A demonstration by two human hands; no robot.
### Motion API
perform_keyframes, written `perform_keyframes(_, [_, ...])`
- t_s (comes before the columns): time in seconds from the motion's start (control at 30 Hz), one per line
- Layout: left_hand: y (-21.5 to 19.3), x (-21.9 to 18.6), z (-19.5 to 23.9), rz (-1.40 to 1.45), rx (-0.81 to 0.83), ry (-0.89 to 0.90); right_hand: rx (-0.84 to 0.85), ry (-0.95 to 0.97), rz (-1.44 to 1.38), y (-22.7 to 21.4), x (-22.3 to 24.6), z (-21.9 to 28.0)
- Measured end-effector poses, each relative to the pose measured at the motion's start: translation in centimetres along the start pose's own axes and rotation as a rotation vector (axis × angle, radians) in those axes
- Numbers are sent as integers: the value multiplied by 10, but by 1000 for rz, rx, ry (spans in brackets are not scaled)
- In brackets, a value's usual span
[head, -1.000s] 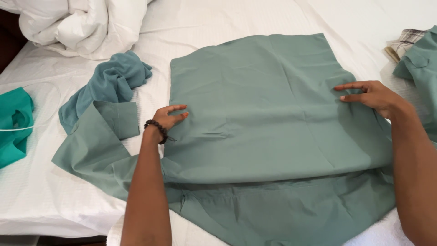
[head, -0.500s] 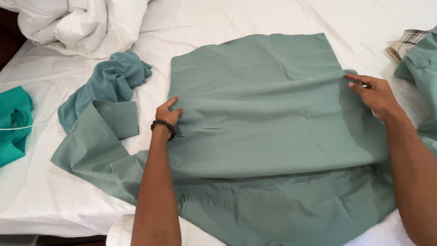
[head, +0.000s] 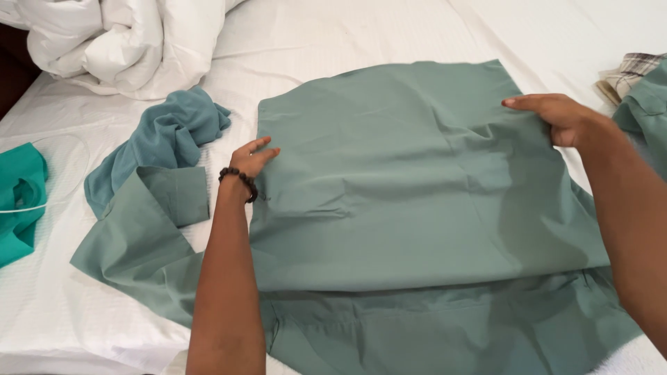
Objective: Folding a green long-sleeved shirt on a white bed.
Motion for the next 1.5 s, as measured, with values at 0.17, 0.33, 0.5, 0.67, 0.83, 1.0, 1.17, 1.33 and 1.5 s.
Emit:
perform_keyframes(0.17, [8, -28, -36, -19, -4, 113, 40, -281, 37, -1, 50, -20])
perform_keyframes(0.33, [-7, -67, -30, -300, -387, 759, -156, -782, -168, -40, 86, -16])
perform_keyframes(0.5, [2, 3, -33, -786, -180, -37, -326, -657, 692, -42, 41, -46])
perform_keyframes(0.67, [8, 32, 1, -991, -10, -35, -165, -286, 568, -39, -30, -25])
perform_keyframes(0.83, [4, 29, 62, -1113, 123, -126, -131, -146, 728, -60, -83, -25])
perform_keyframes(1.0, [20, 32, 100, -1357, 230, -113, -192, -282, 1317, 13, -65, 37])
perform_keyframes(1.17, [40, 40, 90, -1545, 130, -15, 19, -638, 1264, 162, -54, 121])
perform_keyframes(1.33, [145, -2, 123, -1467, -11, 441, 209, -678, 1244, 241, -54, 179])
perform_keyframes(1.5, [206, -12, 190, -945, 241, 377, 139, -933, 1268, 252, -66, 185])
Point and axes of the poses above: each hand's wrist, its own z-axis away from the middle knuckle, its own y-axis out of the palm, x = y × z, the point moved 10 cm from there along -z, towards the middle knuckle, and after that the axes turned 2 degrees about -x, right-handed, at the moved point
